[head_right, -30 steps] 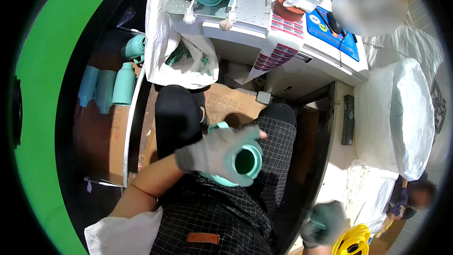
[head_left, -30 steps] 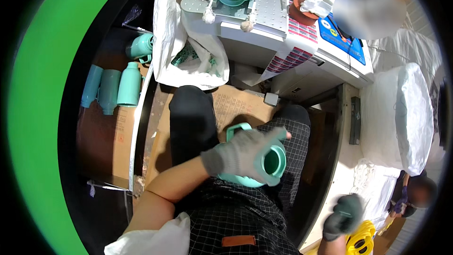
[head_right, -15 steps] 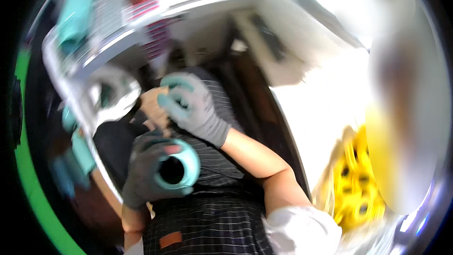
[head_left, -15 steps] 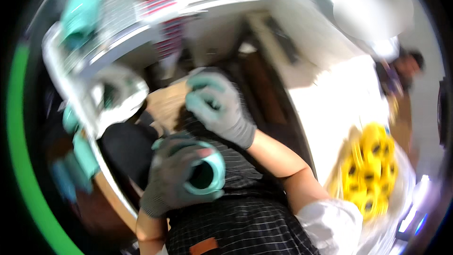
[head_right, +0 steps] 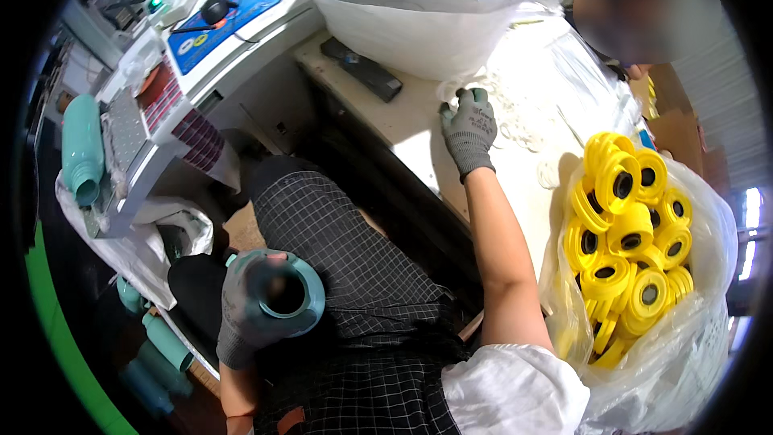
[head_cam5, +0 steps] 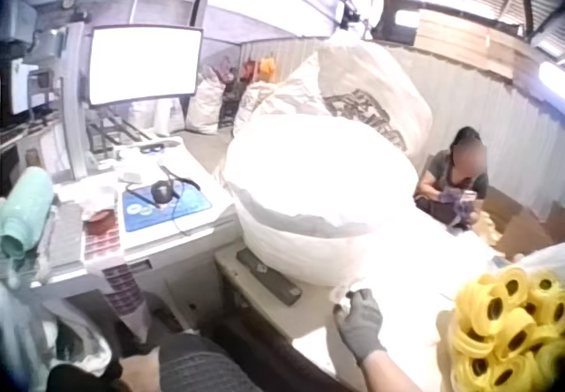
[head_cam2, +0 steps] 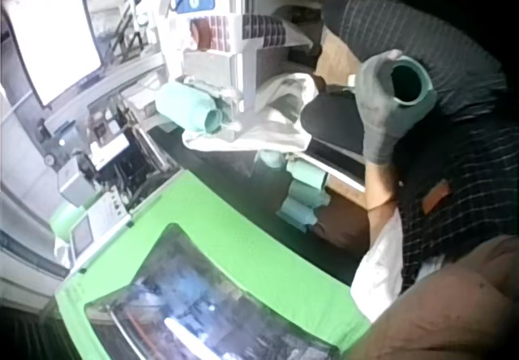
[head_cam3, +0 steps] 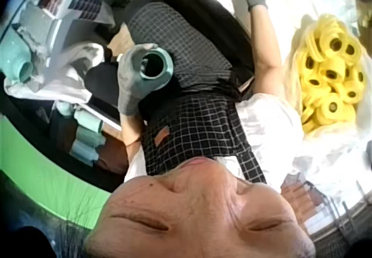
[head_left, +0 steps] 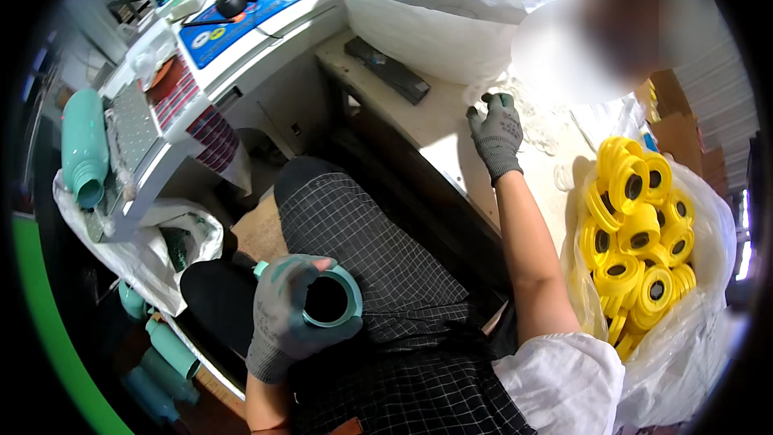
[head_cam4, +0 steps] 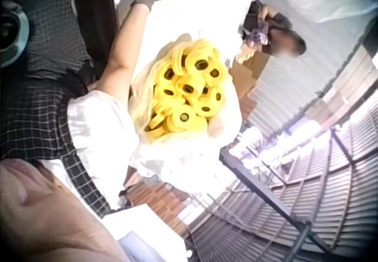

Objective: The person sits on the floor and assembles teal plastic containers by inserting a white seal into the opening and screwing on a yellow lid. They repeat this process for multiple units, placing the finished containers on a nearby table.

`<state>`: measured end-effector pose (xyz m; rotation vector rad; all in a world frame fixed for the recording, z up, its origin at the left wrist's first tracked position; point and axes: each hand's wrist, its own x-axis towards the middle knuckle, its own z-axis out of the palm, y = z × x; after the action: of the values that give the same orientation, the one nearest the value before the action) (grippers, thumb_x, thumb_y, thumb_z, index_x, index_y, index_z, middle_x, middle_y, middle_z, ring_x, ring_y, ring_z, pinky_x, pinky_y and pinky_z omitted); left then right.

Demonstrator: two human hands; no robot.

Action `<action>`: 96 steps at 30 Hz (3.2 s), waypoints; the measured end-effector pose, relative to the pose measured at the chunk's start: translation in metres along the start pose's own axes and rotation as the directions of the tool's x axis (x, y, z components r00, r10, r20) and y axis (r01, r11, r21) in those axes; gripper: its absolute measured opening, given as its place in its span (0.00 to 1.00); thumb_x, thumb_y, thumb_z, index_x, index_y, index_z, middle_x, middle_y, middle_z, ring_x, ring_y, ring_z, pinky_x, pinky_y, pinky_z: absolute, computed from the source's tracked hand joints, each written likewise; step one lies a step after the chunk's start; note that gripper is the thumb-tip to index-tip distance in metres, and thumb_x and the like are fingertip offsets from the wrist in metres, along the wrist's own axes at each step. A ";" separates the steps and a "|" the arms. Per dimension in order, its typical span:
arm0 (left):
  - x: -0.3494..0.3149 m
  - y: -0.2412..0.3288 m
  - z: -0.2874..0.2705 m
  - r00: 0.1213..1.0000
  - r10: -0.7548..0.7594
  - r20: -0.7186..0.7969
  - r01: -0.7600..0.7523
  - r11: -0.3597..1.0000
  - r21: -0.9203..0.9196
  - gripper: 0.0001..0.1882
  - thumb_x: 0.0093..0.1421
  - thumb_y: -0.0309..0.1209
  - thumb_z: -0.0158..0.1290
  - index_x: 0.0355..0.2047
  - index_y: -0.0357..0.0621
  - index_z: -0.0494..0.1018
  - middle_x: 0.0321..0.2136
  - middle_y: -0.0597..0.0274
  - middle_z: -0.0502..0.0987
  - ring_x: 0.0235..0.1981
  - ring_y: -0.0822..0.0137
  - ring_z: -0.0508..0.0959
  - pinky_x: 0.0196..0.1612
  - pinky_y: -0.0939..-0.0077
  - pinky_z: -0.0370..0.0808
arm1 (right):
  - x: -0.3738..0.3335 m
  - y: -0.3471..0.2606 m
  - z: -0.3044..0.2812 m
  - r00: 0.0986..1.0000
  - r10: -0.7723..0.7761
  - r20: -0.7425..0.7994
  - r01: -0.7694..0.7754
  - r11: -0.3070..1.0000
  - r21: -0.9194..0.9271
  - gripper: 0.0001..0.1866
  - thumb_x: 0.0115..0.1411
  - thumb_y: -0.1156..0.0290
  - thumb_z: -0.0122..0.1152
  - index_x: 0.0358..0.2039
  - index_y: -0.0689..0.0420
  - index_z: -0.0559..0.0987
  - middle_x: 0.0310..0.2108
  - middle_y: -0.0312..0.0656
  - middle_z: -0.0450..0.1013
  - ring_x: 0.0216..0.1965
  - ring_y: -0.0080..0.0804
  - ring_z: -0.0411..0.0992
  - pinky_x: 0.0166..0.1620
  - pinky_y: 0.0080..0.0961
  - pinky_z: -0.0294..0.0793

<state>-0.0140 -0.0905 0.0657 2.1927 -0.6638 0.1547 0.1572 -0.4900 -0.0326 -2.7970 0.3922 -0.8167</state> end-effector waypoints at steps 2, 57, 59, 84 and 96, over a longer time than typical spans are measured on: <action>-0.009 0.000 -0.001 0.999 -0.019 -0.031 0.020 0.999 0.043 0.40 0.41 0.44 0.77 0.54 0.47 0.75 0.45 0.60 0.81 0.47 0.53 0.80 0.54 0.57 0.76 | 0.002 0.016 0.024 0.988 -0.078 0.136 0.098 0.984 -0.152 0.10 0.59 0.62 0.63 0.34 0.54 0.83 0.40 0.46 0.76 0.44 0.49 0.74 0.46 0.42 0.74; 0.003 -0.003 -0.054 0.985 0.015 0.171 -0.074 0.936 0.344 0.12 0.53 0.31 0.60 0.40 0.47 0.77 0.34 0.61 0.75 0.30 0.57 0.80 0.30 0.67 0.77 | -0.167 -0.220 -0.123 0.471 -0.882 -0.010 0.498 0.257 0.828 0.17 0.49 0.55 0.77 0.28 0.49 0.76 0.32 0.35 0.71 0.34 0.33 0.71 0.33 0.33 0.69; 0.018 0.005 -0.063 0.965 0.058 0.255 -0.170 0.880 0.443 0.18 0.56 0.28 0.62 0.48 0.46 0.75 0.35 0.59 0.75 0.28 0.58 0.79 0.30 0.69 0.76 | -0.165 -0.205 -0.118 0.506 -0.862 -0.027 0.511 0.275 0.815 0.18 0.47 0.57 0.78 0.27 0.50 0.76 0.31 0.35 0.70 0.33 0.34 0.71 0.34 0.32 0.69; 0.055 -0.307 -0.003 0.503 -0.707 -0.496 0.532 0.706 -0.467 0.33 0.54 0.23 0.65 0.60 0.32 0.68 0.41 0.54 0.80 0.41 0.68 0.80 0.43 0.74 0.79 | -0.165 -0.076 -0.114 0.883 -0.186 0.431 -0.347 0.360 0.866 0.65 0.54 0.38 0.73 0.75 0.63 0.45 0.72 0.52 0.52 0.71 0.45 0.56 0.71 0.46 0.58; 0.038 -0.204 -0.024 0.492 -0.425 -0.760 0.336 0.898 -0.285 0.14 0.57 0.21 0.66 0.44 0.35 0.79 0.39 0.59 0.84 0.36 0.74 0.82 0.44 0.75 0.79 | -0.175 -0.073 -0.102 0.945 -0.259 0.202 -0.010 0.592 0.806 0.53 0.51 0.68 0.69 0.74 0.69 0.53 0.71 0.56 0.60 0.69 0.44 0.63 0.70 0.39 0.62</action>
<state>0.1252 0.0186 -0.0452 1.8171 0.3525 0.8222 -0.0269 -0.3796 -0.0165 -2.0179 -0.2132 -0.4011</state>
